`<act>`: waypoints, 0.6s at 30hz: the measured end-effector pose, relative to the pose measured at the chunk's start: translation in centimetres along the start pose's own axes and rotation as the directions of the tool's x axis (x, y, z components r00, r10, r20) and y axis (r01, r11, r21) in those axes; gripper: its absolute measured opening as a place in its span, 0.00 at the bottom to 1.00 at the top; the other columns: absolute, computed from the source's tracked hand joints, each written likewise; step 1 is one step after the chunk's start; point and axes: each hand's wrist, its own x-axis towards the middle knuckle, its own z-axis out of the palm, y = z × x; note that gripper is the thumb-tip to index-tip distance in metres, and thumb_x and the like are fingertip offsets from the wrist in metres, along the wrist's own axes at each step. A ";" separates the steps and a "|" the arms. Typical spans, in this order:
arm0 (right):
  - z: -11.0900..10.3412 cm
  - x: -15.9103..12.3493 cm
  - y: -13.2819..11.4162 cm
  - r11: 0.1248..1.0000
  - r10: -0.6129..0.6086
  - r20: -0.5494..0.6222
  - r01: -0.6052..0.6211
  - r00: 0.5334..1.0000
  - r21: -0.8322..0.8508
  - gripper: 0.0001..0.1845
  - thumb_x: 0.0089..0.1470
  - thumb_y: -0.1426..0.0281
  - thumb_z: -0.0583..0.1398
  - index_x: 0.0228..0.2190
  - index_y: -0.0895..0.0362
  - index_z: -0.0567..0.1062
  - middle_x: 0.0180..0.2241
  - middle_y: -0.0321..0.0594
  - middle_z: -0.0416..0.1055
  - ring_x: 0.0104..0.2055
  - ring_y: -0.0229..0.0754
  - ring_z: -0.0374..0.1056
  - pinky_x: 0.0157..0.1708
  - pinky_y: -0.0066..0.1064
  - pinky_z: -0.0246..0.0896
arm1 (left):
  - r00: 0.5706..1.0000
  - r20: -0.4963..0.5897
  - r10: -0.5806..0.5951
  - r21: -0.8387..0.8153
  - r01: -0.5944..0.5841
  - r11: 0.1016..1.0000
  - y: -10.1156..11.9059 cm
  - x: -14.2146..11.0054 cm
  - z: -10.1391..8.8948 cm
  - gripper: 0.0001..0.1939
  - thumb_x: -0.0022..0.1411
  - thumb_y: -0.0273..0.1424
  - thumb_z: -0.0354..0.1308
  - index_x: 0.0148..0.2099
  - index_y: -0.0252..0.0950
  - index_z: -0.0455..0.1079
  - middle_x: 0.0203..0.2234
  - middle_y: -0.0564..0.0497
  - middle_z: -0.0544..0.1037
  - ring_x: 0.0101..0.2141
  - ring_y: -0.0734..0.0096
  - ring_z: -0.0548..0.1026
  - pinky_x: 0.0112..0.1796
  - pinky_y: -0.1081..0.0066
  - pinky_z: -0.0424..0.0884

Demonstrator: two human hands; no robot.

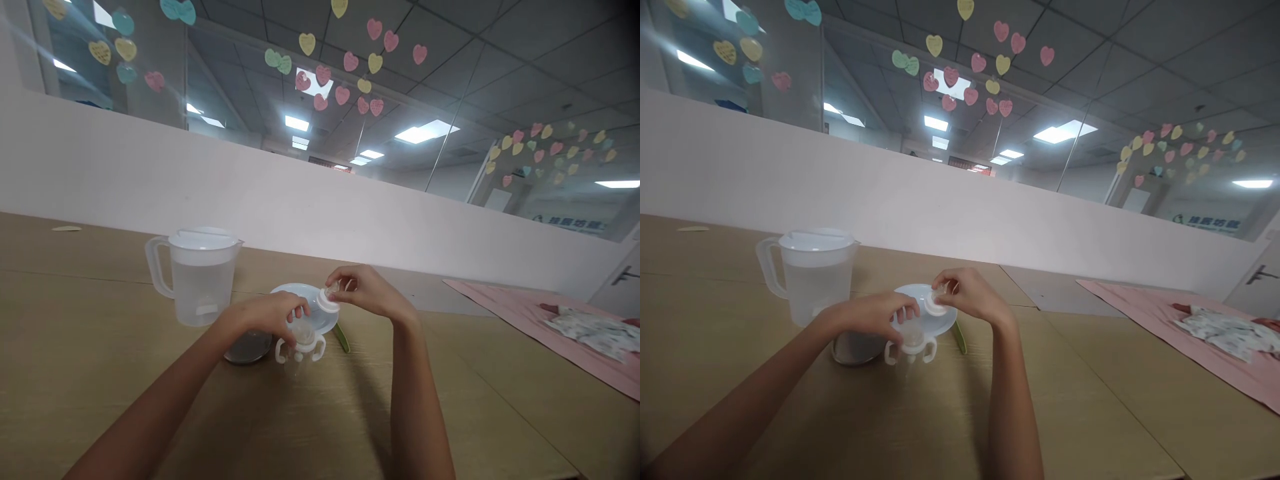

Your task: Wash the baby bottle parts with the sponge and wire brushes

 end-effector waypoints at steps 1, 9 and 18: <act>-0.1 -0.1 0.0 1.000 -0.002 0.019 0.002 1.000 -0.010 0.08 0.43 0.69 0.61 0.30 0.57 0.75 0.25 0.35 0.69 0.27 0.35 0.62 0.29 0.28 0.58 | 1.000 -0.005 0.007 -0.023 -0.007 1.000 0.1 -0.1 -0.2 0.28 0.41 0.41 0.61 0.46 0.37 0.63 0.37 0.50 0.70 0.36 0.68 0.69 0.32 0.74 0.64; 0.0 -0.2 -0.3 0.999 -0.022 0.101 0.025 0.995 -0.029 0.07 0.43 0.73 0.59 0.28 0.56 0.76 0.30 0.38 0.70 0.30 0.37 0.65 0.31 0.30 0.61 | 0.997 -0.044 0.056 -0.034 -0.058 0.998 0.9 0.0 -0.6 0.14 0.49 0.35 0.55 0.39 0.37 0.69 0.31 0.52 0.72 0.31 0.70 0.69 0.29 0.75 0.61; 1.1 0.2 -0.1 0.997 0.013 0.228 0.003 0.974 -0.072 0.09 0.40 0.78 0.59 0.27 0.56 0.76 0.26 0.36 0.70 0.28 0.36 0.64 0.25 0.25 0.58 | 0.996 -0.012 0.087 -0.005 -0.087 0.996 0.3 0.5 0.0 0.17 0.51 0.33 0.52 0.44 0.37 0.70 0.33 0.51 0.74 0.31 0.70 0.70 0.29 0.75 0.62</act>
